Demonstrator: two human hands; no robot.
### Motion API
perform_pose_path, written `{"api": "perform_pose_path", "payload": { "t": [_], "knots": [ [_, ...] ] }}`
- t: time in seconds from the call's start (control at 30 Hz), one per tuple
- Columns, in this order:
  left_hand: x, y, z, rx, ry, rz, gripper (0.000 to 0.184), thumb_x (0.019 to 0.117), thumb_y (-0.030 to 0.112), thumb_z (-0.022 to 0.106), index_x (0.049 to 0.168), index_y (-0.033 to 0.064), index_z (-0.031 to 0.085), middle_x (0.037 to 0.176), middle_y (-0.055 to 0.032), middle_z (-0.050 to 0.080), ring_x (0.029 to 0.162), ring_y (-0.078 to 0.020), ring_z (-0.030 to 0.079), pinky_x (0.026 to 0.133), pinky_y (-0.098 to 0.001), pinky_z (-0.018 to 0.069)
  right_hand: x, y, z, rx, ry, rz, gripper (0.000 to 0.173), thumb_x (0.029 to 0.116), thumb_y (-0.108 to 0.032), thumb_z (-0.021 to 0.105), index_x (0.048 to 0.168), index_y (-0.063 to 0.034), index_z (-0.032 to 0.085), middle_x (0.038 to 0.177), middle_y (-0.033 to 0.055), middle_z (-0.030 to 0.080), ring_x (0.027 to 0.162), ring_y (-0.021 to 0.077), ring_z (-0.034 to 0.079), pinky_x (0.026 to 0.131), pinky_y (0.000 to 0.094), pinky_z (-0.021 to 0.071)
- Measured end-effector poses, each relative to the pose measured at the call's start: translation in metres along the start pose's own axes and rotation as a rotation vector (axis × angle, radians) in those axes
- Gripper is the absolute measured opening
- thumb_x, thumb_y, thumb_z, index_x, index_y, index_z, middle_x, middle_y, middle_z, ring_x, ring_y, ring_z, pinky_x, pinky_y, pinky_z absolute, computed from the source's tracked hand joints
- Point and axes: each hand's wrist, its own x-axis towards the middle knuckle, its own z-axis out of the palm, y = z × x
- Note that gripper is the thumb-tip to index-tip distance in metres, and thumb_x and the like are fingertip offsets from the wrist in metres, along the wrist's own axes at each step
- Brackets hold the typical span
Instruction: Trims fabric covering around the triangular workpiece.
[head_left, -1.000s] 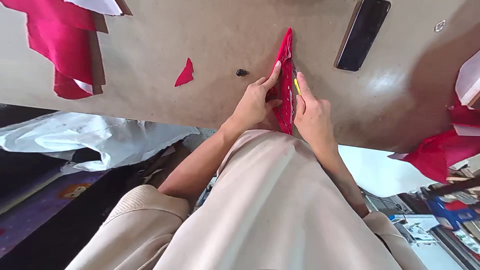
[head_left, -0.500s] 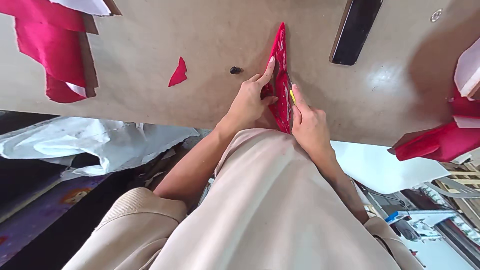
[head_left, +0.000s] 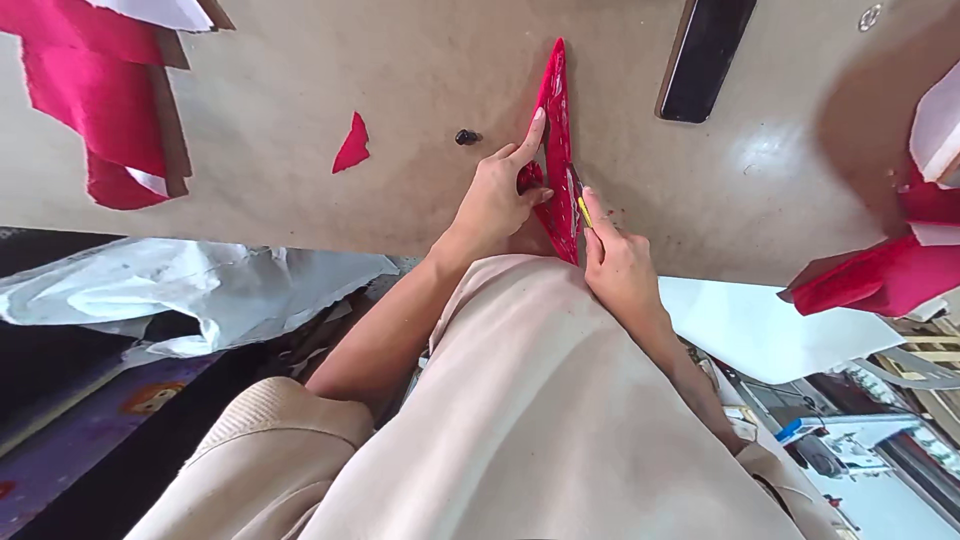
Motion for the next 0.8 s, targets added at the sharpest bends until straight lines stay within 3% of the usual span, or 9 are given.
{"api": "perform_pose_path", "payload": {
  "t": [0.3,0.4,0.5,0.57,0.6,0.67,0.7,0.73,0.8],
  "knots": [
    [-0.002,0.001,0.0,0.016,0.022,0.001,0.093,0.0894,0.029,0.08,0.164,0.0265,0.026,0.125,-0.0136,0.067,0.104,-0.0236,0.069,0.095,-0.0441,0.0571,-0.022,0.01,0.0,0.047,-0.034,-0.012,0.051,0.1053,-0.023,0.043,0.156,-0.0198,0.048,0.08,0.0127,0.071,0.07,0.0301,0.069,0.066,0.0474,0.057],
    [-0.002,0.001,0.0,-0.047,0.047,-0.035,0.102,0.0856,0.027,0.084,0.165,0.035,0.02,0.128,-0.0103,0.069,0.105,-0.0246,0.071,0.094,-0.0507,0.0582,-0.03,0.024,-0.009,0.115,0.127,-0.017,0.047,0.1068,-0.026,0.047,0.153,-0.0173,0.052,0.082,0.0118,0.073,0.067,0.0258,0.069,0.065,0.0449,0.0581],
    [-0.012,-0.008,0.002,-0.219,0.027,-0.078,0.107,0.0835,0.019,0.086,0.165,0.0325,0.018,0.133,-0.0083,0.067,0.106,-0.0209,0.072,0.093,-0.047,0.0612,-0.01,0.04,0.01,0.098,0.171,0.049,0.051,0.1101,-0.034,0.041,0.161,-0.0333,0.037,0.104,0.0165,0.071,0.08,0.0309,0.07,0.069,0.05,0.0586],
    [-0.018,-0.012,0.004,-0.324,0.01,-0.039,0.083,0.0882,0.016,0.081,0.158,0.0195,0.037,0.124,-0.0069,0.07,0.104,-0.0164,0.071,0.092,-0.0411,0.0615,0.01,0.052,0.038,0.036,0.164,0.059,0.054,0.1092,-0.034,0.042,0.162,-0.0411,0.029,0.12,0.0208,0.064,0.088,0.0357,0.07,0.072,0.0534,0.0592],
    [-0.022,-0.012,0.005,-0.384,0.016,-0.019,0.062,0.0912,0.015,0.077,0.146,0.0125,0.05,0.116,-0.0064,0.072,0.1,-0.0147,0.072,0.088,-0.0385,0.0623,0.017,0.057,0.048,-0.001,0.222,0.024,0.055,0.1082,-0.035,0.045,0.161,-0.0409,0.032,0.124,0.0227,0.06,0.094,0.0381,0.067,0.076,0.0544,0.0584],
    [-0.032,-0.006,0.005,-0.488,0.012,-0.003,0.04,0.0971,0.015,0.07,0.134,0.0061,0.056,0.11,-0.0068,0.071,0.097,-0.015,0.071,0.086,-0.0377,0.0623,0.021,0.057,0.049,0.047,0.389,-0.058,0.054,0.1044,-0.042,0.054,0.157,-0.0344,0.044,0.143,0.0247,0.051,0.125,0.0454,0.053,0.098,0.0632,0.0479],
    [-0.038,-0.002,0.006,-0.528,0.016,0.013,0.038,0.0981,0.014,0.068,0.133,0.0045,0.055,0.109,-0.008,0.071,0.096,-0.0165,0.071,0.085,-0.0389,0.0625,0.021,0.052,0.04,0.12,0.435,-0.09,0.056,0.1028,-0.045,0.057,0.155,-0.0303,0.047,0.15,0.0213,0.048,0.135,0.0428,0.047,0.106,0.0624,0.0438],
    [-0.044,0.003,0.007,-0.562,0.02,0.034,0.038,0.0985,0.012,0.066,0.133,0.0036,0.053,0.108,-0.0093,0.07,0.095,-0.0187,0.072,0.084,-0.0409,0.0637,0.021,0.043,0.028,0.247,0.466,-0.128,0.057,0.1006,-0.046,0.062,0.153,-0.0246,0.051,0.149,0.0163,0.051,0.135,0.0344,0.05,0.106,0.0548,0.0472],
    [-0.053,0.019,0.01,-0.603,0.024,0.072,0.04,0.099,0.009,0.065,0.136,0.0048,0.051,0.11,-0.0098,0.071,0.095,-0.0209,0.073,0.083,-0.043,0.0647,0.023,0.027,0.005,0.614,0.426,-0.237,0.05,0.0962,-0.039,0.073,0.138,-0.0128,0.064,0.128,0.0064,0.066,0.113,0.0159,0.066,0.093,0.0366,0.0606]
  ]
}}
